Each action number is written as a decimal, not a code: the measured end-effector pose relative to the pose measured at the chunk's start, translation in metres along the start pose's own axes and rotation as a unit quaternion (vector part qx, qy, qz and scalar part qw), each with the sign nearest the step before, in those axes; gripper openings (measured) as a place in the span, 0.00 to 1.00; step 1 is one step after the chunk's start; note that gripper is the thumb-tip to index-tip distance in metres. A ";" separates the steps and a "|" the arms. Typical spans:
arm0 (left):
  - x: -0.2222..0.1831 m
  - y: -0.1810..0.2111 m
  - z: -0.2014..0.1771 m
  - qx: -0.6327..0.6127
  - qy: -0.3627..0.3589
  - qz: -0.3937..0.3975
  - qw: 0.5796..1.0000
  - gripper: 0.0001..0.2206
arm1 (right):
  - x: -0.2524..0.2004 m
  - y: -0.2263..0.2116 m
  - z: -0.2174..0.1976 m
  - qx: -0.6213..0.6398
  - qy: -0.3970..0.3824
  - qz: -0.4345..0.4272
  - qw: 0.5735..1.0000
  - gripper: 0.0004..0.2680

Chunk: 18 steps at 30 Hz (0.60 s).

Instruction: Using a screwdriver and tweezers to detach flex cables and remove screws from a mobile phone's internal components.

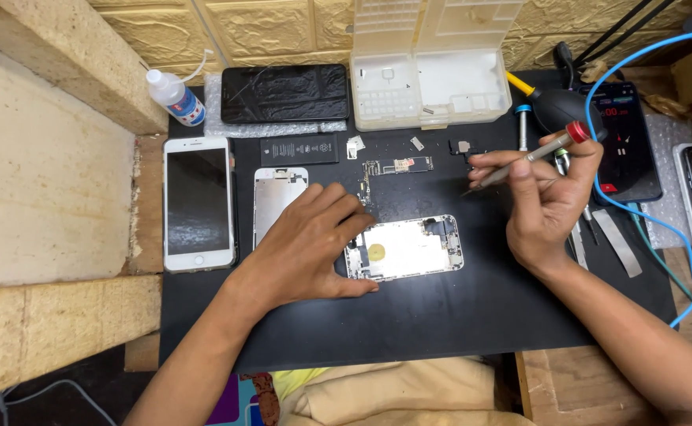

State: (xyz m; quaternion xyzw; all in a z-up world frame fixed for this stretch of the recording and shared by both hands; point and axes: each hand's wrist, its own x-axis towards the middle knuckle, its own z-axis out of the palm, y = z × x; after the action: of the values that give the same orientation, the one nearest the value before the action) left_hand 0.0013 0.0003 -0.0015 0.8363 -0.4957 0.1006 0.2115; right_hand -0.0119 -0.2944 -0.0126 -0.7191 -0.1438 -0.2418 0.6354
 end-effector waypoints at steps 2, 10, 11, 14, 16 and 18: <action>-0.001 -0.001 0.002 -0.010 -0.001 0.008 1.000 0.35 | -0.002 -0.009 0.002 -0.035 -0.048 -0.001 0.998 0.10; 0.000 0.001 0.002 0.015 0.010 0.001 1.000 0.33 | -0.002 -0.026 0.004 -0.059 -0.112 -0.037 0.991 0.19; -0.001 0.001 0.002 0.020 0.010 -0.003 1.000 0.33 | -0.001 -0.025 0.006 -0.090 -0.087 -0.066 0.990 0.21; -0.001 0.000 0.003 0.020 0.013 -0.001 1.000 0.32 | -0.022 0.008 -0.009 -0.062 -0.081 -0.127 0.987 0.29; -0.002 0.000 0.002 0.017 0.009 -0.003 1.000 0.33 | -0.027 0.009 -0.012 -0.066 -0.106 -0.153 0.980 0.27; -0.001 -0.001 0.003 0.014 0.009 0.000 1.000 0.34 | -0.029 0.006 -0.016 -0.074 -0.131 -0.183 0.972 0.25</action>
State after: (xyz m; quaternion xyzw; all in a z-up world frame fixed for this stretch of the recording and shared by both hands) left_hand 0.0015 0.0001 -0.0048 0.8384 -0.4921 0.1153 0.2040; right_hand -0.0357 -0.3078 -0.0321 -0.7508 -0.3369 -0.2675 0.5013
